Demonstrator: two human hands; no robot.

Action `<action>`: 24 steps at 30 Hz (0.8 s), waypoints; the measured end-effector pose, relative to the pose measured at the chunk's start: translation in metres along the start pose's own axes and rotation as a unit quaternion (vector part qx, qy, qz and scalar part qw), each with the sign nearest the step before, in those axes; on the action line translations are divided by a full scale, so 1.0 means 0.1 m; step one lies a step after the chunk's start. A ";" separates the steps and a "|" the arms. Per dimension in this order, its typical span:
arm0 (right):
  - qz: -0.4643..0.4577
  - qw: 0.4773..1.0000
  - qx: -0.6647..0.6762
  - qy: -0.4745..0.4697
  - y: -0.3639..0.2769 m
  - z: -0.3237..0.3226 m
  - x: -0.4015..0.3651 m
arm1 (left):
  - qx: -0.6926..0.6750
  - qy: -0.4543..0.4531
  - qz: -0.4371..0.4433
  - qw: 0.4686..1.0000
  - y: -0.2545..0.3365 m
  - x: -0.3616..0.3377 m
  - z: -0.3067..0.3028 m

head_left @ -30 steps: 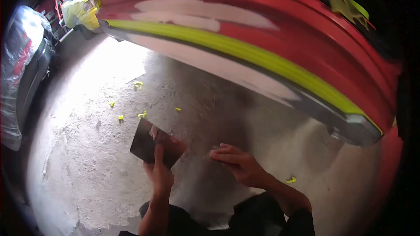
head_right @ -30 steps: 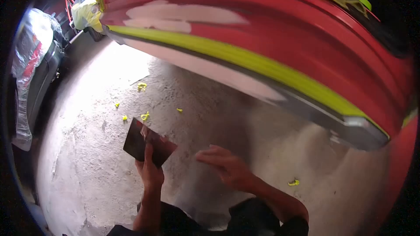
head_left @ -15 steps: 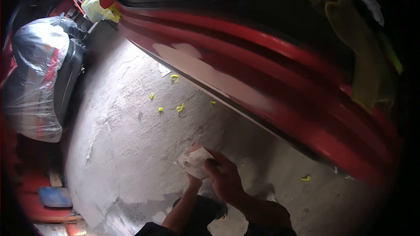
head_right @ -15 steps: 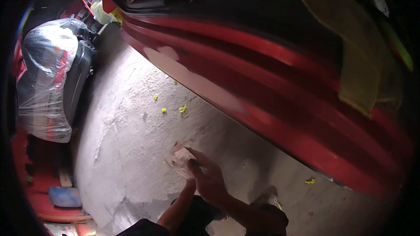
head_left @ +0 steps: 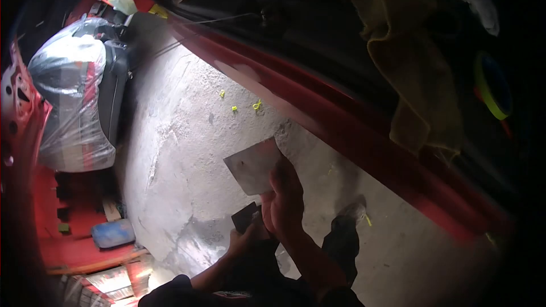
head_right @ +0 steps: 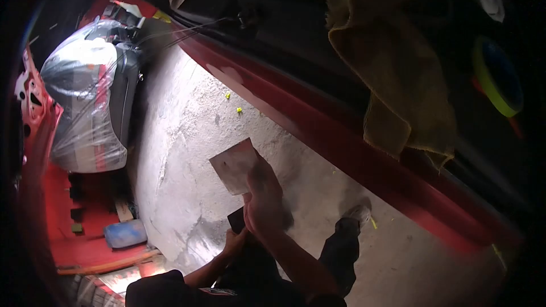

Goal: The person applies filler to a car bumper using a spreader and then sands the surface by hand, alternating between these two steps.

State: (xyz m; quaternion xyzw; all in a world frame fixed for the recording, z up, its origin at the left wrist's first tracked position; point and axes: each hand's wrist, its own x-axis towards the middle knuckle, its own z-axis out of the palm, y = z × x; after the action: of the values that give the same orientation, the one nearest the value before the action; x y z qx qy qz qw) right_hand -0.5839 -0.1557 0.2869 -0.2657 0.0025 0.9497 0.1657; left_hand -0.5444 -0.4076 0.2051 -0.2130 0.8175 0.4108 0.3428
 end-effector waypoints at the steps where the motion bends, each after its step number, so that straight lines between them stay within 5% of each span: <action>1: -0.001 0.999 0.039 0.003 0.01 0.10 0.02 | 0.022 -0.002 -0.005 1.000 0.15 -0.07 -0.04; 3: -0.013 0.999 0.038 0.007 0.15 0.28 0.11 | 0.031 -0.038 -0.028 0.998 0.31 -0.12 -0.10; 5: -0.050 0.997 0.061 -0.019 0.34 0.43 0.27 | 0.051 -0.086 -0.050 0.994 -0.13 0.28 -0.34; 12: -0.236 0.959 0.153 0.025 0.88 1.14 1.07 | 0.142 -0.127 0.066 0.980 0.05 1.44 -0.55; 19: -0.361 0.916 0.047 0.169 0.94 1.51 1.41 | 0.207 -0.130 0.078 0.966 0.26 1.73 -0.92; 22: -0.352 0.903 0.192 0.153 0.98 1.65 1.46 | 0.223 -0.127 0.083 0.963 0.33 1.73 -1.03; 24: -0.368 0.906 0.094 0.185 0.99 1.67 1.47 | 0.230 -0.127 0.088 0.961 0.34 1.69 -1.13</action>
State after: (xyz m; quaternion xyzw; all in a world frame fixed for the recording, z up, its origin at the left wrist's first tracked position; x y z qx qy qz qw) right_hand -0.8180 -0.1879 0.3478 -0.4020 0.0245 0.7505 0.5239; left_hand -0.7237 -0.4913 0.1466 -0.0017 0.8553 0.2637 0.4461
